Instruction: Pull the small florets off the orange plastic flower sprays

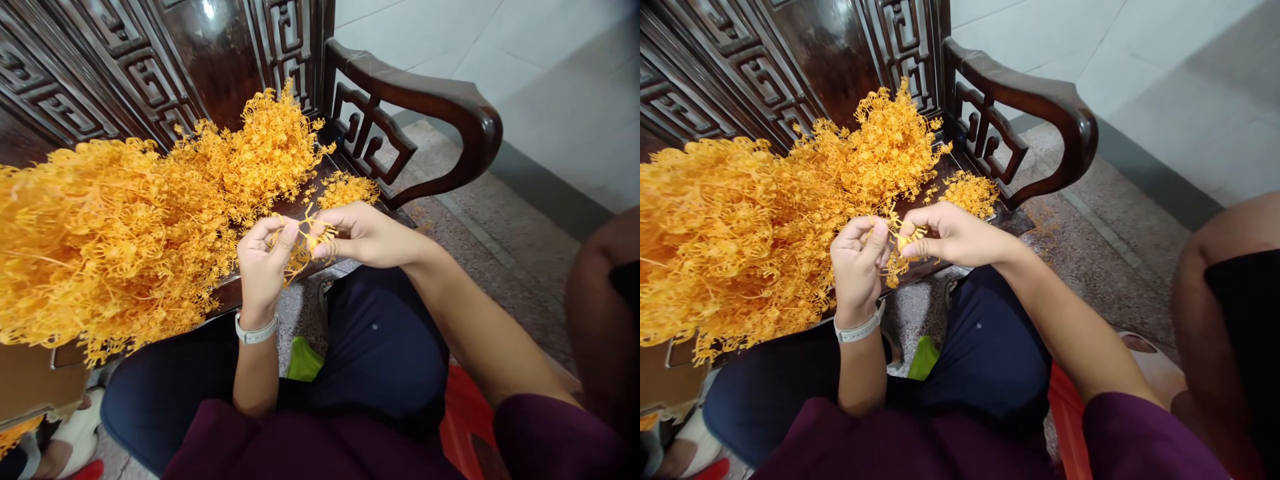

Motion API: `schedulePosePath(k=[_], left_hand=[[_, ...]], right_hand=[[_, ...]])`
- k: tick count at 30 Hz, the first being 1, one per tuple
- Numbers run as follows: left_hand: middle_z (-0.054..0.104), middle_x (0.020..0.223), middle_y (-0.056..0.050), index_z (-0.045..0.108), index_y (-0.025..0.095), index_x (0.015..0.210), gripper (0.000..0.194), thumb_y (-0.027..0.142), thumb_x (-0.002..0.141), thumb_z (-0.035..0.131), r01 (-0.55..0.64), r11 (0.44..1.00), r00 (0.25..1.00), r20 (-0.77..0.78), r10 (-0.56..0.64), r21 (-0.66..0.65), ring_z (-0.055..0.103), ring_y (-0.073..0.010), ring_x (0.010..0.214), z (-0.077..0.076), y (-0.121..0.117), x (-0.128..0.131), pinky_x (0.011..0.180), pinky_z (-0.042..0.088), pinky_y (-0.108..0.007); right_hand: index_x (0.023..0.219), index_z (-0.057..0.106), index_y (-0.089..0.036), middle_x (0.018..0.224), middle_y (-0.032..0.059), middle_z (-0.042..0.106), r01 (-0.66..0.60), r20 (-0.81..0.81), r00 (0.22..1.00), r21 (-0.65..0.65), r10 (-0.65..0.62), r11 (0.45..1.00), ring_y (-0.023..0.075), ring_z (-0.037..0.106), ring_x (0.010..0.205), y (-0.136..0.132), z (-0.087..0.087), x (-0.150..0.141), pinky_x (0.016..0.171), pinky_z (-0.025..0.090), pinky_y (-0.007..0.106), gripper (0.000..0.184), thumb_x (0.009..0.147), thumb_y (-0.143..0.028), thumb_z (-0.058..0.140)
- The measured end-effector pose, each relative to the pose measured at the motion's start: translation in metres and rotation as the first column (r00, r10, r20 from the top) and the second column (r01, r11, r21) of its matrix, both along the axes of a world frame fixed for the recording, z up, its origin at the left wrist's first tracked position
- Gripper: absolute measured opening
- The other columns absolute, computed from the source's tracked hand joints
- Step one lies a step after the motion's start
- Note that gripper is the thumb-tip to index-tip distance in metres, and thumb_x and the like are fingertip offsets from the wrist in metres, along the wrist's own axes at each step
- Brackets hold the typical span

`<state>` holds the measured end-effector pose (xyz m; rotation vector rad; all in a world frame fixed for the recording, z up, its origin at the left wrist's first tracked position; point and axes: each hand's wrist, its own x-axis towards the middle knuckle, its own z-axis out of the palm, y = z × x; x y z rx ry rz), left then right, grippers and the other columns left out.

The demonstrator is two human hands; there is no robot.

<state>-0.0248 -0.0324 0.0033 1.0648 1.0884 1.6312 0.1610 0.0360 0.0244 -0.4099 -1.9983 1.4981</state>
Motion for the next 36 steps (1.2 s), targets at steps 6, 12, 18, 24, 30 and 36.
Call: schedulePosePath(k=[6, 12, 18, 24, 30, 36], left_hand=[[0.056, 0.073, 0.005, 0.068, 0.020, 0.091, 0.025, 0.039, 0.091, 0.084, -0.038, 0.999, 0.997, 0.060, 0.037, 0.020, 0.043, -0.0044, 0.051, 0.002, -0.003, 0.009, 0.047, 0.035, -0.018], [0.063, 0.092, -0.001, 0.066, 0.022, 0.094, 0.026, 0.043, 0.094, 0.081, -0.202, 0.968, 0.973, -0.081, 0.215, 0.147, 0.061, -0.0121, 0.077, 0.000, -0.002, 0.010, 0.069, 0.051, -0.023], [0.071, 0.095, -0.004, 0.064, 0.021, 0.091, 0.022, 0.036, 0.097, 0.077, -0.122, 0.963, 0.981, -0.116, 0.153, 0.242, 0.069, -0.0160, 0.091, 0.003, -0.005, 0.013, 0.084, 0.057, -0.028], [0.065, 0.079, 0.001, 0.061, 0.020, 0.086, 0.030, 0.039, 0.092, 0.083, -0.078, 0.989, 0.997, -0.009, 0.080, 0.127, 0.064, -0.0116, 0.071, -0.001, -0.006, 0.010, 0.071, 0.054, -0.024], [0.058, 0.071, 0.002, 0.057, 0.019, 0.079, 0.031, 0.029, 0.089, 0.085, 0.092, 0.996, 0.974, 0.204, -0.094, 0.017, 0.056, -0.0099, 0.066, 0.002, -0.007, 0.012, 0.065, 0.048, -0.020], [0.053, 0.070, 0.003, 0.053, 0.020, 0.078, 0.034, 0.026, 0.080, 0.087, 0.173, 0.984, 0.936, 0.318, -0.151, -0.041, 0.051, -0.0105, 0.065, 0.004, -0.008, 0.015, 0.065, 0.047, -0.021]], right_hand=[[0.089, 0.075, -0.013, 0.078, 0.0006, 0.071, 0.116, -0.048, 0.992, 0.035, -0.114, 0.993, 0.0109, 0.059, 0.070, -0.001, -0.002, -0.003, 0.068, 0.045, 0.023, 0.032, 0.090, -0.042, 0.087], [0.095, 0.072, -0.014, 0.073, -0.0010, 0.069, 0.154, -0.082, 0.983, -0.116, -0.164, 0.981, 0.0095, 0.058, 0.059, -0.007, -0.001, -0.006, 0.054, 0.042, 0.022, 0.030, 0.090, -0.041, 0.087], [0.079, 0.068, -0.015, 0.067, -0.0040, 0.058, 0.120, -0.049, 0.992, 0.014, -0.119, 0.993, 0.0068, 0.045, 0.056, -0.012, -0.002, -0.010, 0.051, 0.033, 0.021, 0.024, 0.092, -0.030, 0.081], [0.089, 0.074, -0.015, 0.069, -0.0020, 0.062, 0.046, -0.025, 0.999, 0.284, -0.041, 0.958, 0.0079, 0.047, 0.058, -0.011, -0.001, -0.008, 0.056, 0.035, 0.022, 0.018, 0.098, -0.031, 0.074], [0.090, 0.074, -0.016, 0.076, 0.0015, 0.069, 0.035, -0.058, 0.998, 0.365, -0.015, 0.930, 0.0104, 0.056, 0.065, -0.010, 0.000, -0.007, 0.063, 0.040, 0.024, 0.013, 0.099, -0.020, 0.066], [0.086, 0.072, -0.017, 0.077, 0.0015, 0.069, -0.002, -0.032, 0.999, 0.340, 0.014, 0.940, 0.0112, 0.059, 0.069, -0.009, 0.002, -0.007, 0.065, 0.042, 0.024, 0.014, 0.095, -0.012, 0.063]])
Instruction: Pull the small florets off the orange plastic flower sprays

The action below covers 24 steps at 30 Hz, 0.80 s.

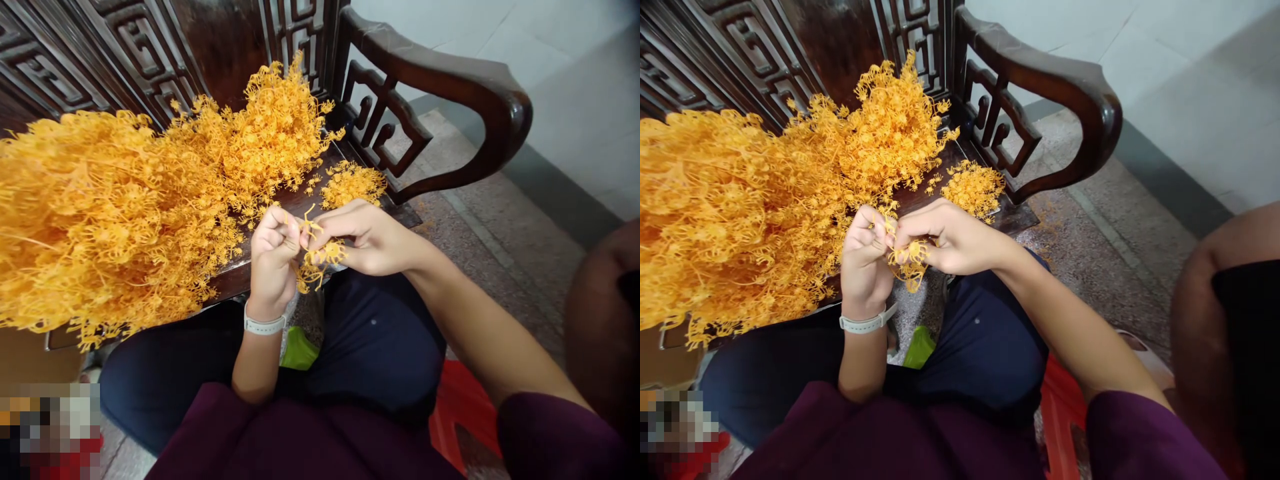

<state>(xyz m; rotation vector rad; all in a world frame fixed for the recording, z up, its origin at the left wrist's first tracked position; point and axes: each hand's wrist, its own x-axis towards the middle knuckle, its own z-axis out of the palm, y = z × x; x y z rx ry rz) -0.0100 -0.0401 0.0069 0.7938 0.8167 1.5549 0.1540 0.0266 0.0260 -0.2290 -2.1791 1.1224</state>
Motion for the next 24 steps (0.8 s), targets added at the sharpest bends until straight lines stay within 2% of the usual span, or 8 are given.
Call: schedulePosePath(k=[7, 11, 13, 15, 18, 21, 23, 24], left_hand=[[0.048, 0.069, 0.004, 0.051, 0.022, 0.081, 0.035, 0.023, 0.075, 0.085, 0.077, 0.997, 0.995, 0.073, -0.075, -0.023, 0.046, -0.0106, 0.062, 0.002, -0.002, 0.001, 0.062, 0.047, -0.023], [0.033, 0.062, 0.006, 0.047, 0.024, 0.084, 0.037, 0.016, 0.067, 0.078, 0.111, 0.991, 0.985, 0.140, -0.099, -0.081, 0.033, -0.0103, 0.054, 0.005, 0.002, -0.007, 0.049, 0.034, -0.021], [0.027, 0.061, 0.007, 0.046, 0.025, 0.085, 0.038, 0.013, 0.067, 0.077, 0.087, 0.994, 0.982, 0.174, -0.075, -0.060, 0.030, -0.0098, 0.052, 0.007, 0.005, -0.014, 0.049, 0.033, -0.021], [0.031, 0.062, 0.007, 0.047, 0.025, 0.086, 0.036, 0.014, 0.072, 0.078, 0.025, 0.998, 0.984, 0.175, -0.015, -0.052, 0.035, -0.0096, 0.053, 0.009, 0.008, -0.020, 0.051, 0.039, -0.022], [0.047, 0.067, 0.005, 0.051, 0.025, 0.089, 0.029, 0.026, 0.087, 0.080, -0.019, 0.996, 0.986, 0.165, 0.033, -0.085, 0.049, -0.0089, 0.056, 0.008, 0.010, -0.029, 0.054, 0.047, -0.022], [0.069, 0.080, 0.004, 0.055, 0.025, 0.096, 0.028, 0.036, 0.092, 0.081, -0.047, 0.995, 0.984, 0.167, 0.062, -0.089, 0.064, -0.0072, 0.063, 0.002, 0.013, -0.037, 0.060, 0.055, -0.018], [0.079, 0.095, 0.002, 0.058, 0.026, 0.098, 0.031, 0.039, 0.090, 0.084, -0.070, 0.994, 0.983, 0.165, 0.084, -0.088, 0.073, -0.0083, 0.073, -0.003, 0.015, -0.042, 0.066, 0.060, -0.019], [0.081, 0.101, 0.001, 0.059, 0.026, 0.098, 0.031, 0.039, 0.089, 0.086, -0.080, 0.993, 0.981, 0.170, 0.094, -0.088, 0.075, -0.0094, 0.078, -0.004, 0.016, -0.044, 0.070, 0.062, -0.019]], right_hand=[[0.084, 0.072, -0.017, 0.081, 0.0044, 0.073, -0.051, 0.005, 0.999, -0.037, 0.052, 0.998, 0.0130, 0.065, 0.073, 0.001, 0.004, 0.002, 0.067, 0.046, 0.025, 0.016, 0.098, -0.015, 0.063], [0.084, 0.073, -0.015, 0.081, 0.0053, 0.074, -0.202, -0.015, 0.979, -0.129, 0.202, 0.971, 0.0137, 0.067, 0.075, -0.004, 0.007, 0.000, 0.073, 0.051, 0.026, 0.019, 0.098, -0.013, 0.059], [0.087, 0.074, -0.014, 0.082, 0.0055, 0.075, -0.265, 0.002, 0.963, -0.163, 0.269, 0.950, 0.0138, 0.068, 0.076, -0.008, 0.006, -0.003, 0.074, 0.052, 0.026, 0.018, 0.097, -0.010, 0.058], [0.088, 0.074, -0.013, 0.081, 0.0049, 0.075, -0.252, 0.018, 0.965, -0.201, 0.261, 0.947, 0.0129, 0.067, 0.073, -0.011, 0.004, -0.005, 0.071, 0.051, 0.025, 0.013, 0.096, -0.011, 0.064], [0.088, 0.073, -0.013, 0.077, 0.0026, 0.073, -0.132, -0.042, 0.991, -0.307, 0.126, 0.942, 0.0103, 0.064, 0.064, -0.004, 0.002, -0.002, 0.060, 0.049, 0.022, 0.010, 0.094, -0.020, 0.077], [0.091, 0.072, -0.016, 0.071, -0.0008, 0.068, 0.099, -0.110, 0.982, -0.398, -0.154, 0.912, 0.0091, 0.060, 0.057, 0.021, -0.003, 0.014, 0.054, 0.047, 0.022, 0.016, 0.094, -0.028, 0.082], [0.091, 0.072, -0.017, 0.067, -0.0016, 0.066, 0.306, -0.028, 0.939, -0.383, -0.342, 0.872, 0.0099, 0.059, 0.055, 0.047, -0.012, 0.031, 0.052, 0.046, 0.023, 0.016, 0.093, -0.030, 0.082], [0.091, 0.073, -0.017, 0.066, -0.0015, 0.066, 0.414, 0.065, 0.906, -0.344, -0.418, 0.843, 0.0103, 0.057, 0.055, 0.061, -0.020, 0.040, 0.051, 0.044, 0.023, 0.014, 0.093, -0.028, 0.082]])
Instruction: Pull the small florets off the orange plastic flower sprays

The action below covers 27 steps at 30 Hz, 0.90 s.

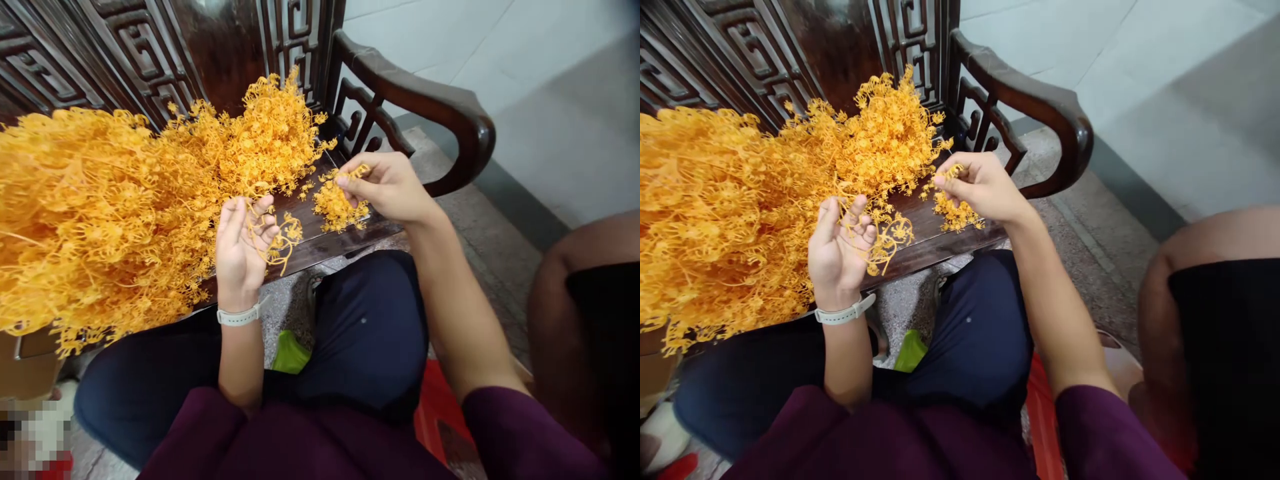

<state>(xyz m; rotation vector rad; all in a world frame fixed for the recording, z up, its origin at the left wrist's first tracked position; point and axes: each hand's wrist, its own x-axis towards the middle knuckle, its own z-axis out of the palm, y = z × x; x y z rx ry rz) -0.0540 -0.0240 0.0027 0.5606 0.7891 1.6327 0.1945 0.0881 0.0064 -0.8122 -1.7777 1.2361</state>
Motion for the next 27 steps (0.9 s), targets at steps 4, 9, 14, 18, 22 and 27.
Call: schedulePosePath(k=[4, 9, 14, 18, 22, 27], left_hand=[[0.084, 0.106, -0.001, 0.064, 0.024, 0.097, 0.017, 0.035, 0.097, 0.077, -0.041, 0.999, 0.996, 0.076, 0.042, -0.009, 0.079, -0.0116, 0.086, 0.000, 0.003, -0.005, 0.081, 0.065, -0.022], [0.083, 0.100, -0.003, 0.068, 0.022, 0.094, 0.013, 0.028, 0.105, 0.064, -0.051, 0.998, 0.983, 0.175, 0.058, -0.041, 0.078, -0.0119, 0.082, 0.004, 0.003, -0.004, 0.079, 0.065, -0.023], [0.081, 0.093, -0.001, 0.069, 0.021, 0.091, 0.012, 0.026, 0.102, 0.069, -0.033, 0.998, 0.974, 0.224, 0.044, -0.053, 0.075, -0.0114, 0.078, 0.006, 0.001, -0.005, 0.077, 0.064, -0.023], [0.080, 0.086, -0.001, 0.069, 0.019, 0.089, 0.016, 0.024, 0.103, 0.064, -0.033, 0.997, 0.967, 0.252, 0.049, -0.068, 0.074, -0.0115, 0.074, 0.010, -0.001, -0.007, 0.072, 0.062, -0.023], [0.076, 0.080, 0.000, 0.067, 0.018, 0.086, 0.022, 0.027, 0.105, 0.061, -0.011, 0.997, 0.950, 0.310, 0.034, -0.075, 0.070, -0.0104, 0.068, 0.014, -0.001, -0.011, 0.065, 0.058, -0.022], [0.057, 0.061, 0.004, 0.062, 0.016, 0.088, 0.028, 0.029, 0.109, 0.050, 0.098, 0.994, 0.842, 0.530, -0.105, 0.042, 0.057, -0.0069, 0.055, 0.011, -0.002, -0.012, 0.053, 0.048, -0.018]], right_hand=[[0.078, 0.070, -0.014, 0.056, -0.0033, 0.057, 0.233, 0.492, 0.856, -0.088, -0.162, 0.968, 0.0082, 0.047, 0.048, 0.044, -0.033, 0.028, 0.046, 0.034, 0.022, 0.015, 0.089, -0.004, 0.070], [0.078, 0.063, -0.015, 0.054, -0.0025, 0.052, 0.459, 0.618, 0.739, -0.168, -0.269, 0.873, 0.0109, 0.048, 0.046, 0.053, -0.051, 0.026, 0.044, 0.034, 0.024, 0.017, 0.084, 0.000, 0.061], [0.112, 0.064, -0.011, 0.068, 0.0015, 0.061, 0.536, 0.571, 0.733, -0.153, -0.369, 0.830, 0.0124, 0.050, 0.050, 0.052, -0.056, 0.023, 0.045, 0.039, 0.024, 0.024, 0.089, -0.013, 0.067], [0.132, 0.057, -0.008, 0.074, 0.0044, 0.064, 0.574, 0.528, 0.735, -0.149, -0.426, 0.805, 0.0138, 0.050, 0.052, 0.056, -0.059, 0.028, 0.045, 0.041, 0.026, 0.044, 0.091, -0.019, 0.069], [0.127, 0.061, -0.010, 0.070, 0.0014, 0.060, 0.579, 0.486, 0.743, -0.119, -0.461, 0.807, 0.0141, 0.049, 0.052, 0.054, -0.060, 0.025, 0.050, 0.041, 0.028, 0.037, 0.092, -0.020, 0.067], [0.109, 0.068, -0.016, 0.077, 0.0026, 0.063, 0.210, 0.352, 0.913, 0.026, -0.206, 0.977, 0.0174, 0.060, 0.070, 0.029, -0.049, -0.007, 0.066, 0.049, 0.031, 0.028, 0.101, -0.043, 0.064]])
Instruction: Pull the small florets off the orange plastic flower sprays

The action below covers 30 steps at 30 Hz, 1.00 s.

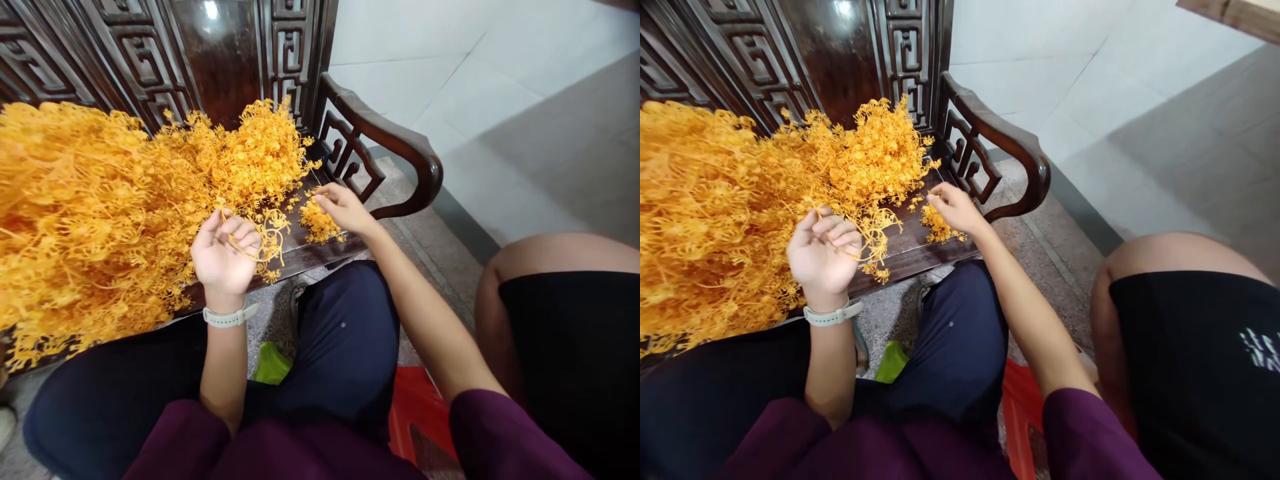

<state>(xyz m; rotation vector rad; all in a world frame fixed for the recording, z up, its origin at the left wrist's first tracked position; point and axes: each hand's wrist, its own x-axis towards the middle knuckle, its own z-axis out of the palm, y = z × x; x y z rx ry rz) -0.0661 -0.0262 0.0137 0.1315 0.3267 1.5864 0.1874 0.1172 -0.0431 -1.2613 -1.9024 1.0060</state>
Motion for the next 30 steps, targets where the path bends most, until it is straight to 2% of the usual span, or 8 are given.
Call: schedulePosePath(k=[4, 8, 12, 14, 18, 21, 26, 30], left_hand=[[0.046, 0.055, 0.008, 0.057, 0.015, 0.093, 0.025, 0.026, 0.111, 0.045, 0.009, 0.998, 0.992, 0.122, -0.017, 0.069, 0.055, -0.0051, 0.053, -0.004, -0.001, 0.004, 0.050, 0.044, -0.013], [0.048, 0.058, 0.008, 0.054, 0.015, 0.094, 0.027, 0.023, 0.115, 0.039, -0.039, 0.996, 0.985, 0.170, 0.024, 0.086, 0.056, -0.0029, 0.054, -0.003, -0.001, 0.007, 0.058, 0.048, -0.010], [0.058, 0.069, 0.003, 0.050, 0.019, 0.082, 0.037, 0.013, 0.114, 0.032, -0.210, 0.974, 0.976, 0.068, 0.205, 0.089, 0.064, -0.0040, 0.070, -0.004, 0.002, 0.003, 0.080, 0.054, -0.011], [0.060, 0.071, 0.002, 0.049, 0.020, 0.077, 0.040, 0.009, 0.112, 0.033, -0.306, 0.945, 0.950, -0.027, 0.311, 0.114, 0.066, -0.0053, 0.074, -0.008, 0.004, -0.006, 0.086, 0.055, -0.012], [0.059, 0.070, 0.003, 0.049, 0.020, 0.078, 0.037, 0.004, 0.109, 0.040, -0.363, 0.916, 0.922, -0.074, 0.379, 0.169, 0.065, -0.0033, 0.074, -0.016, 0.008, -0.033, 0.086, 0.052, -0.005], [0.059, 0.069, 0.005, 0.048, 0.020, 0.082, 0.031, 0.003, 0.108, 0.045, -0.326, 0.924, 0.937, -0.065, 0.344, 0.202, 0.061, -0.0011, 0.066, -0.021, 0.009, -0.049, 0.072, 0.049, 0.000], [0.055, 0.066, 0.006, 0.052, 0.018, 0.092, 0.024, 0.017, 0.114, 0.043, -0.297, 0.941, 0.949, -0.057, 0.309, 0.166, 0.058, -0.0006, 0.058, -0.024, 0.010, -0.054, 0.056, 0.044, 0.000], [0.045, 0.063, 0.009, 0.056, 0.018, 0.099, 0.023, 0.029, 0.115, 0.044, -0.205, 0.970, 0.959, -0.172, 0.225, 0.128, 0.040, -0.0005, 0.041, -0.017, 0.007, -0.048, 0.037, 0.027, -0.007]], right_hand=[[0.135, 0.065, -0.022, 0.127, 0.0107, 0.068, -0.377, -0.103, 0.917, 0.093, 0.385, 0.922, 0.0238, 0.066, 0.112, -0.034, 0.027, -0.034, 0.098, 0.054, 0.042, 0.057, 0.104, -0.069, 0.052], [0.142, 0.063, -0.028, 0.159, 0.0129, 0.053, -0.521, 0.020, 0.840, 0.301, 0.541, 0.798, 0.0328, 0.042, 0.151, -0.061, 0.048, -0.053, 0.126, 0.029, 0.056, 0.071, 0.090, -0.075, 0.070], [0.096, 0.075, -0.021, 0.136, 0.0122, 0.071, -0.564, 0.136, 0.821, 0.335, 0.554, 0.755, 0.0317, 0.057, 0.129, -0.069, 0.049, -0.056, 0.115, 0.036, 0.052, 0.029, 0.095, -0.050, 0.078], [0.086, 0.071, -0.019, 0.120, 0.0101, 0.076, -0.572, 0.113, 0.814, 0.319, 0.569, 0.755, 0.0270, 0.062, 0.113, -0.068, 0.047, -0.055, 0.106, 0.041, 0.046, 0.023, 0.099, -0.038, 0.073], [0.090, 0.069, -0.019, 0.100, 0.0063, 0.073, -0.567, -0.023, 0.807, 0.247, 0.590, 0.785, 0.0205, 0.065, 0.094, -0.066, 0.047, -0.050, 0.089, 0.048, 0.035, 0.015, 0.099, -0.030, 0.072], [0.101, 0.070, -0.019, 0.103, 0.0066, 0.073, -0.542, -0.050, 0.818, 0.266, 0.573, 0.797, 0.0208, 0.066, 0.097, -0.066, 0.050, -0.046, 0.091, 0.048, 0.036, 0.006, 0.100, -0.025, 0.068], [0.107, 0.072, -0.019, 0.106, 0.0073, 0.076, -0.518, -0.108, 0.825, 0.248, 0.555, 0.819, 0.0216, 0.069, 0.098, -0.065, 0.051, -0.039, 0.093, 0.050, 0.037, 0.012, 0.103, -0.027, 0.065], [0.122, 0.070, -0.020, 0.118, 0.0079, 0.073, -0.453, -0.227, 0.835, 0.234, 0.501, 0.860, 0.0221, 0.068, 0.106, -0.065, 0.050, -0.036, 0.096, 0.052, 0.037, 0.027, 0.099, -0.035, 0.072]])
